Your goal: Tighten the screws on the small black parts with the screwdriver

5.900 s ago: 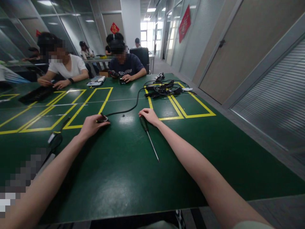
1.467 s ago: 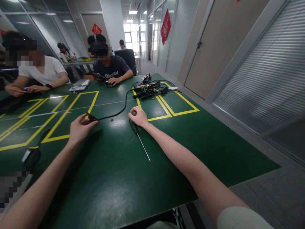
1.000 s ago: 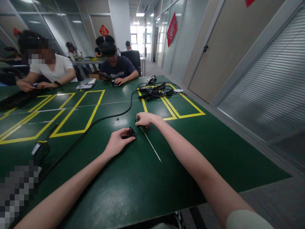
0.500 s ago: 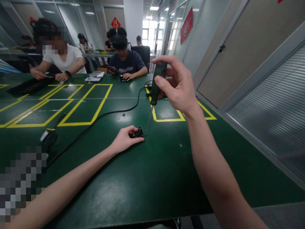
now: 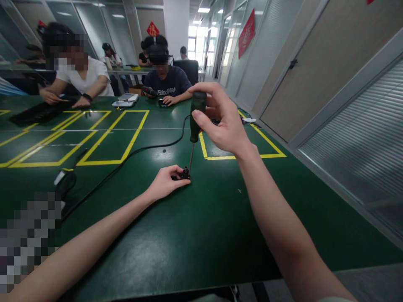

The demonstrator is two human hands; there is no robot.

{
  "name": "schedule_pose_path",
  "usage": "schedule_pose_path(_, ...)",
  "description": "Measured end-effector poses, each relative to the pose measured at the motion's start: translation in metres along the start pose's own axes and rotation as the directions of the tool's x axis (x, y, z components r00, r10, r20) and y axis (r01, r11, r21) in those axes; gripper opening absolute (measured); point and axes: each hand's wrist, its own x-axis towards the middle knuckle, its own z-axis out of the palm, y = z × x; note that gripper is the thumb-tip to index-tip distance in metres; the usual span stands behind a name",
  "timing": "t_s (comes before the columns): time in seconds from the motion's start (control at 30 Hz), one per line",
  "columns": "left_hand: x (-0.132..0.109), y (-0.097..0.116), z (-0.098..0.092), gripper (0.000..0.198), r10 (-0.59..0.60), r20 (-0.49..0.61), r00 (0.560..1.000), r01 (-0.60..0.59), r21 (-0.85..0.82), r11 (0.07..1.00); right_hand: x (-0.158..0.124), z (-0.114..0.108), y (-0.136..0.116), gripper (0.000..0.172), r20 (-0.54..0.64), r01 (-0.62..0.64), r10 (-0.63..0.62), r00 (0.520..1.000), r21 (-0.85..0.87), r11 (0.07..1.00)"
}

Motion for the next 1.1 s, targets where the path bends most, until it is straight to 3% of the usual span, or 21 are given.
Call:
schedule_pose_path(0.27,0.0,-0.001,0.0,0.032,-0.008,-0.009,1.0,0.008,-0.002,1.0,0.0,0.003,-0.004,0.035,0.035,-0.061,0.06,0.998,0.037,0.997)
schedule_pose_path(0.57,-0.001,-0.001,0.0,0.029,0.001,-0.013,1.0,-0.001,0.006,1.0,0.001,0.001,-0.013,0.044,-0.009,-0.063,0.063,0.998,-0.139,0.988)
schedule_pose_path(0.7,-0.001,-0.001,0.001,0.03,0.003,-0.012,1.0,-0.003,0.027,1.0,-0.002,0.003,-0.015,0.041,0.036,-0.055,0.059,0.998,-0.091,0.994)
schedule_pose_path(0.8,-0.001,-0.003,0.002,0.037,0.018,-0.025,1.0,-0.018,0.017,1.0,-0.004,0.003,-0.013,0.05,0.064,-0.056,0.056,0.996,0.0,0.998)
schedule_pose_path(0.9,-0.001,-0.006,0.002,0.05,0.049,-0.03,0.998,-0.049,0.005,0.999,-0.005,0.0,-0.01,0.041,0.036,-0.034,0.032,0.999,0.039,0.999)
schedule_pose_path(1.1,0.0,-0.011,0.003,0.033,0.064,0.012,0.998,-0.064,0.003,0.998,-0.004,-0.005,-0.016,0.027,-0.084,0.085,-0.099,0.992,-0.16,0.984)
